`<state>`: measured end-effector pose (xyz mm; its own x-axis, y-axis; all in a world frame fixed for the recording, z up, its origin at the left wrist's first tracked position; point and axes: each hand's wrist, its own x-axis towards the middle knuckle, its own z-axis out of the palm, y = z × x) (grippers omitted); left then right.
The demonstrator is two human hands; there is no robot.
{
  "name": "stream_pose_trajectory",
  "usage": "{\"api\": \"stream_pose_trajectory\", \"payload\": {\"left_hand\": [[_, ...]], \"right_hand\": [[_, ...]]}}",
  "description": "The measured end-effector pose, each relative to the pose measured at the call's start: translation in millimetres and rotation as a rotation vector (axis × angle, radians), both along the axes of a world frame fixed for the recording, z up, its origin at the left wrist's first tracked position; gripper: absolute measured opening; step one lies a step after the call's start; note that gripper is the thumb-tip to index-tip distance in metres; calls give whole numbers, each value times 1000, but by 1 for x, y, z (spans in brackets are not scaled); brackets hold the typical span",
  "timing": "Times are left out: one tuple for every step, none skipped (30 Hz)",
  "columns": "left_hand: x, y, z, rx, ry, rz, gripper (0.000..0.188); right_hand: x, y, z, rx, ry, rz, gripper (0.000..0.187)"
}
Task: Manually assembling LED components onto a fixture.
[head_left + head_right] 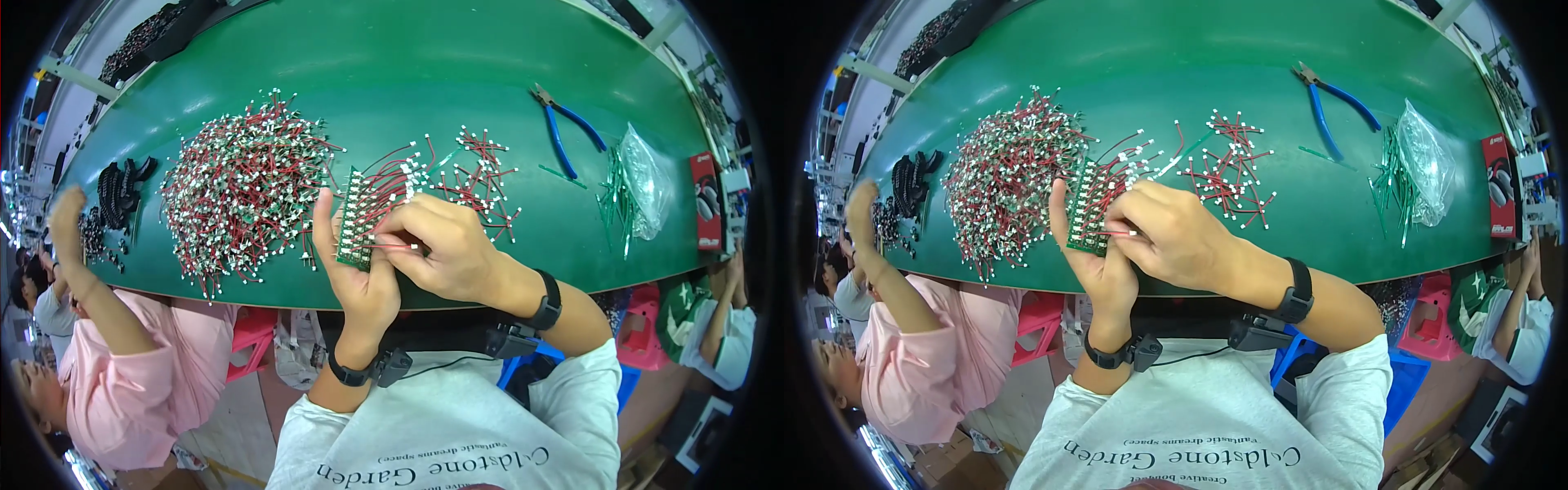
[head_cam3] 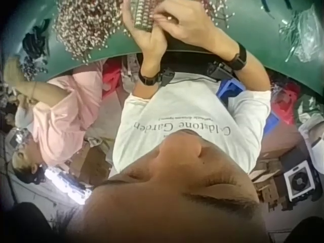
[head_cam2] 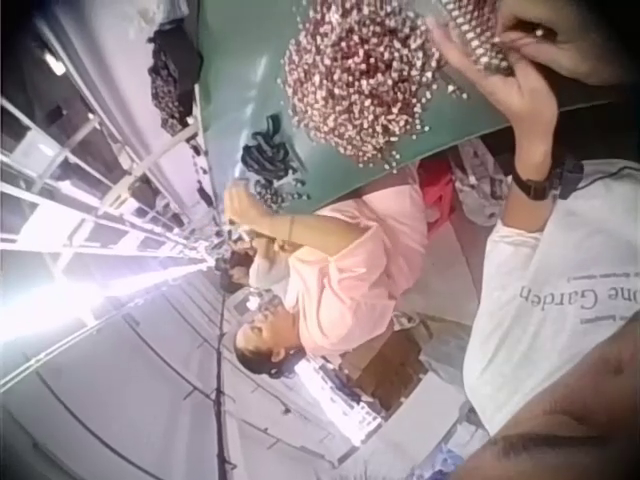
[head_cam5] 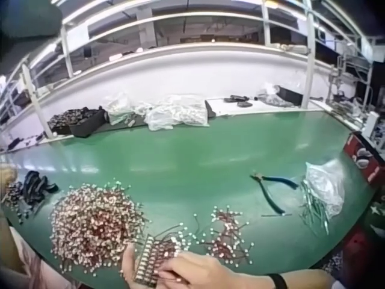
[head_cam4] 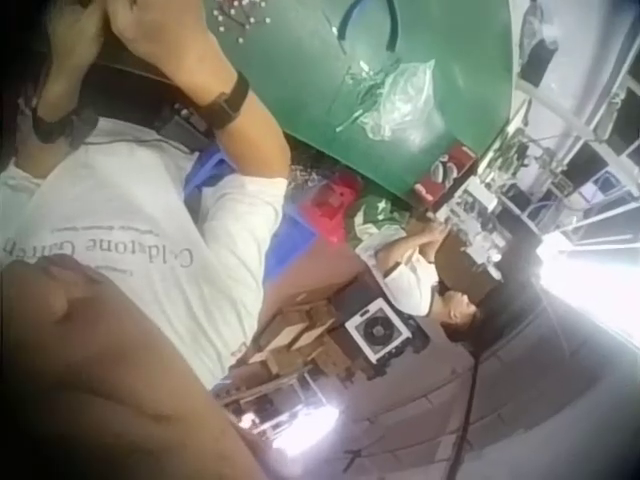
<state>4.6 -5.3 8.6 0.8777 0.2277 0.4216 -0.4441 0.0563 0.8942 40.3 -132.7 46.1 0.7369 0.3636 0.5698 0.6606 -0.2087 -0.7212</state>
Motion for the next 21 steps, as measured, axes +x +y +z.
{"api": "stream_pose_trajectory", "payload": {"left_hand": [[-1, 0, -1, 8, 4, -7, 69], [-1, -1, -3, 9, 5, -13, 69], [-1, -2, -4, -12, 14, -30, 69], [-2, -2, -4, -33, 23, -46, 68], [-2, -3, -4, -34, 22, -50, 68], [-3, -3, -4, -38, 45, -55, 68], [-3, -3, -3, -43, 69, -61, 67], [-3, -2, -5, -43, 68, -60, 67], [-3, -2, -7, -35, 59, -66, 65], [-2, -1, -8, -28, 50, -72, 63], [-3, -1, -7, -27, 50, -71, 63], [-3, -1, -6, 32, 56, -37, 61], [-4, -1, -6, 92, 61, -2, 59], [-5, 0, -6, 92, 61, -2, 59], [-5, 1, -6, 109, 61, -14, 57], [-5, 1, -6, 126, 61, -27, 55], [-5, 1, -7, 126, 61, -26, 55], [-5, 1, -7, 149, 55, -14, 54], [-4, 1, -7, 172, 49, -2, 53], [-4, 0, -6, 173, 48, -2, 53], [-3, 0, -6, 198, 35, 6, 53]], "right_hand": [[1, 0, 1, -17, 5, -11, 18], [0, -1, 0, -16, 6, -18, 18], [0, -1, 0, -46, 5, -40, 19], [-1, -1, 0, -76, 3, -61, 21], [-1, -1, 0, -76, 2, -64, 21], [-1, 0, -1, -84, -27, -67, 22], [-1, 0, -2, -92, -56, -69, 24], [-1, 0, -4, -91, -57, -68, 24], [-2, 0, -5, -94, -66, -81, 25], [-2, 0, -6, -96, -75, -93, 26], [-2, 1, -6, -96, -75, -91, 26], [-3, 1, -5, -99, -83, -87, 25], [-3, 1, -4, -103, -91, -82, 24], [-3, 1, -4, -103, -91, -82, 24], [-4, 1, -3, -113, -114, -107, 24], [-5, 1, -3, -123, -138, -132, 23], [-6, 1, -3, -123, -138, -131, 23], [-7, 1, -3, -136, -150, -142, 22], [-7, 1, -2, -149, -162, -153, 22], [-6, 1, -2, -148, -163, -153, 22], [-6, 2, -1, -151, -187, -155, 21]]}}
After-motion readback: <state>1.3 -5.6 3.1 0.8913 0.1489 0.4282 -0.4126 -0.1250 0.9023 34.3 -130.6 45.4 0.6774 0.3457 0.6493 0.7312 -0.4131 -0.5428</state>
